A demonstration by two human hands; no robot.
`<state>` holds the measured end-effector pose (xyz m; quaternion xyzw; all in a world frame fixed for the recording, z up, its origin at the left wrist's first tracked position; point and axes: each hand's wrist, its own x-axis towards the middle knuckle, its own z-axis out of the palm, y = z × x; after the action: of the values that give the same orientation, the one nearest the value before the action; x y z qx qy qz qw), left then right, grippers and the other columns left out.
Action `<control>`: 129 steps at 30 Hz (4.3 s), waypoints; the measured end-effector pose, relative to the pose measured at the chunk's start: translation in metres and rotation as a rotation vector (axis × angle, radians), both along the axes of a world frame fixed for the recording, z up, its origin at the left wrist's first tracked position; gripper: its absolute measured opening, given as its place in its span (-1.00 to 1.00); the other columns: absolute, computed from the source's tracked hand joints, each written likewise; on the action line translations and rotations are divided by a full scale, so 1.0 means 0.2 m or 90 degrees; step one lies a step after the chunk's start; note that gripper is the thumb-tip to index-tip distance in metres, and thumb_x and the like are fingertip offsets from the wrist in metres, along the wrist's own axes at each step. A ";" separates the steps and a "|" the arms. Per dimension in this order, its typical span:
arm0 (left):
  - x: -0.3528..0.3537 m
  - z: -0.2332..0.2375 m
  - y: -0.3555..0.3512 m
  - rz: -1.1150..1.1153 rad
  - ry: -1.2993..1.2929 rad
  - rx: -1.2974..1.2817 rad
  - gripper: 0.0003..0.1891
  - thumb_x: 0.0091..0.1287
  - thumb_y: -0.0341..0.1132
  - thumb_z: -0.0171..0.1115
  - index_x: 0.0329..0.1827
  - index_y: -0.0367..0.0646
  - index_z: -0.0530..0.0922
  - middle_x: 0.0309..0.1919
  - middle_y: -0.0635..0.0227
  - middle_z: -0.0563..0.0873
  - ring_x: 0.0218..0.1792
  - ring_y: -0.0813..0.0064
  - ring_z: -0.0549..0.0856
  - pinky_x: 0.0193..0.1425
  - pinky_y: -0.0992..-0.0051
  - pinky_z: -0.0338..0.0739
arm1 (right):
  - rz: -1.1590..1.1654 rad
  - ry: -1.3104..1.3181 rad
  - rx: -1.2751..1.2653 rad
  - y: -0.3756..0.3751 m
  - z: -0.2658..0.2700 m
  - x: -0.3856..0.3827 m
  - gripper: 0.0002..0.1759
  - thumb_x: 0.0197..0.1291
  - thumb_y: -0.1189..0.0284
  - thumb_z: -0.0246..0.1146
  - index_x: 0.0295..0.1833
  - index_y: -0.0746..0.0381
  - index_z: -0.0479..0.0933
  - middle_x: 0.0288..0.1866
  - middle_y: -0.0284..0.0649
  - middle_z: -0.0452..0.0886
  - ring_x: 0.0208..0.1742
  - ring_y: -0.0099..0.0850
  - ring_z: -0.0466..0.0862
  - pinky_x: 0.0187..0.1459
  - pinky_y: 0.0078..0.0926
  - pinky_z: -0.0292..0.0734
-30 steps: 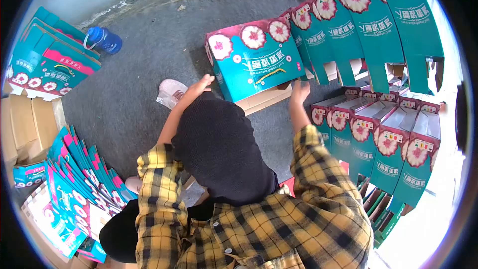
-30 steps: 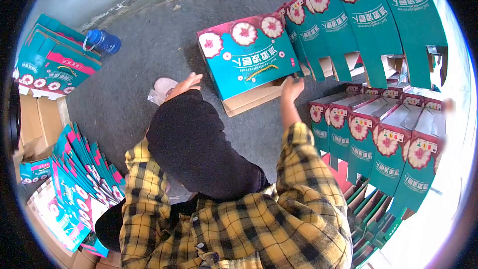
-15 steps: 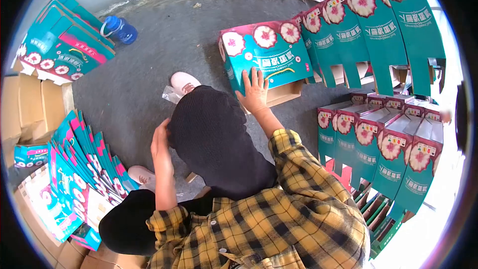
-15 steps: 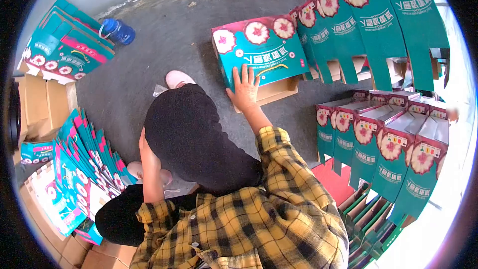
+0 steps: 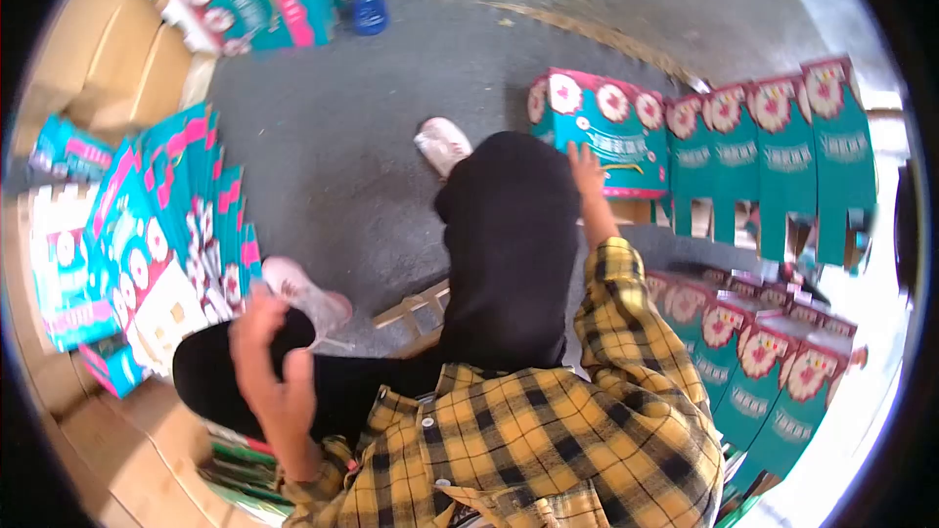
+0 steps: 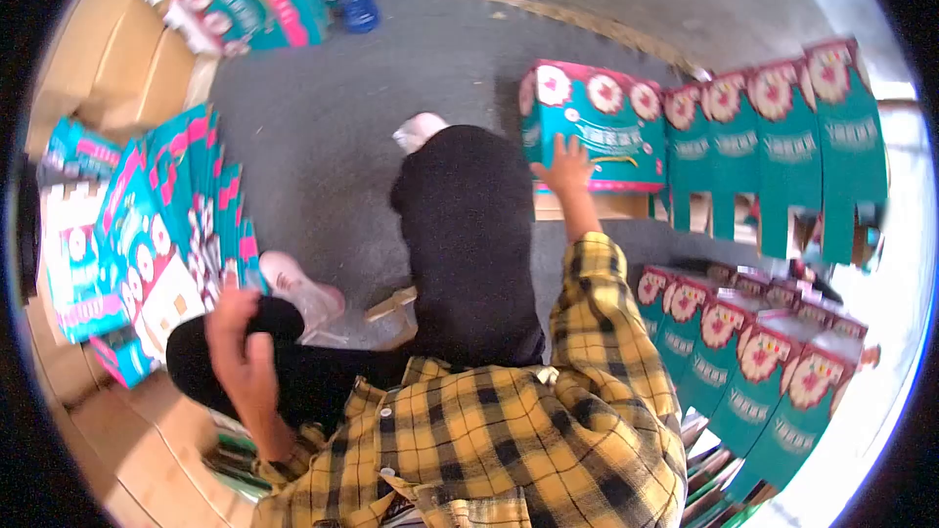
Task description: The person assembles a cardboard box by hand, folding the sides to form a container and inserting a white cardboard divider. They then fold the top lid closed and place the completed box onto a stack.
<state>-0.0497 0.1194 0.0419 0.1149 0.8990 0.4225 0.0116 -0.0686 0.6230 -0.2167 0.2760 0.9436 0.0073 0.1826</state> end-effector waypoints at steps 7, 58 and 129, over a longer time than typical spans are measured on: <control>0.09 -0.15 -0.49 0.295 0.110 -0.156 -0.43 0.12 -0.41 0.23 0.25 -0.29 0.36 0.24 -0.01 0.38 0.30 0.06 0.33 0.37 0.26 0.15 | 0.034 0.306 -0.819 -0.67 0.82 -0.53 -0.26 0.35 -0.10 -0.20 0.37 0.28 0.21 0.33 -0.14 0.35 0.29 -0.30 0.37 0.22 -0.30 0.29; -0.44 -1.21 -0.91 0.720 0.114 0.619 -0.68 0.39 -0.26 -0.01 -0.34 -0.35 0.58 -0.47 0.21 0.68 -0.49 0.48 0.65 -0.38 0.50 0.53 | 0.537 0.105 -0.268 -1.35 1.31 -0.42 -0.74 0.26 0.43 0.11 0.01 0.32 0.50 -0.16 -0.02 0.61 -0.17 -0.17 0.62 -0.10 -0.38 0.47; -0.40 -0.65 0.04 0.186 0.173 -0.061 -0.27 0.09 -0.39 0.06 0.42 -0.03 0.11 0.08 -0.08 0.49 -0.08 -0.03 0.61 -0.09 0.16 0.55 | 0.281 0.080 -0.688 -1.42 0.89 -1.02 -0.72 0.09 0.35 0.12 -0.29 0.40 0.50 -0.48 -0.11 0.64 -0.57 -0.40 0.66 -0.58 -0.52 0.55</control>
<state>-0.1288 0.1282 -0.0879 0.0384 0.9184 0.3573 -0.1656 -0.2723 0.3397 -0.0387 -0.0595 0.8576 -0.4534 0.2355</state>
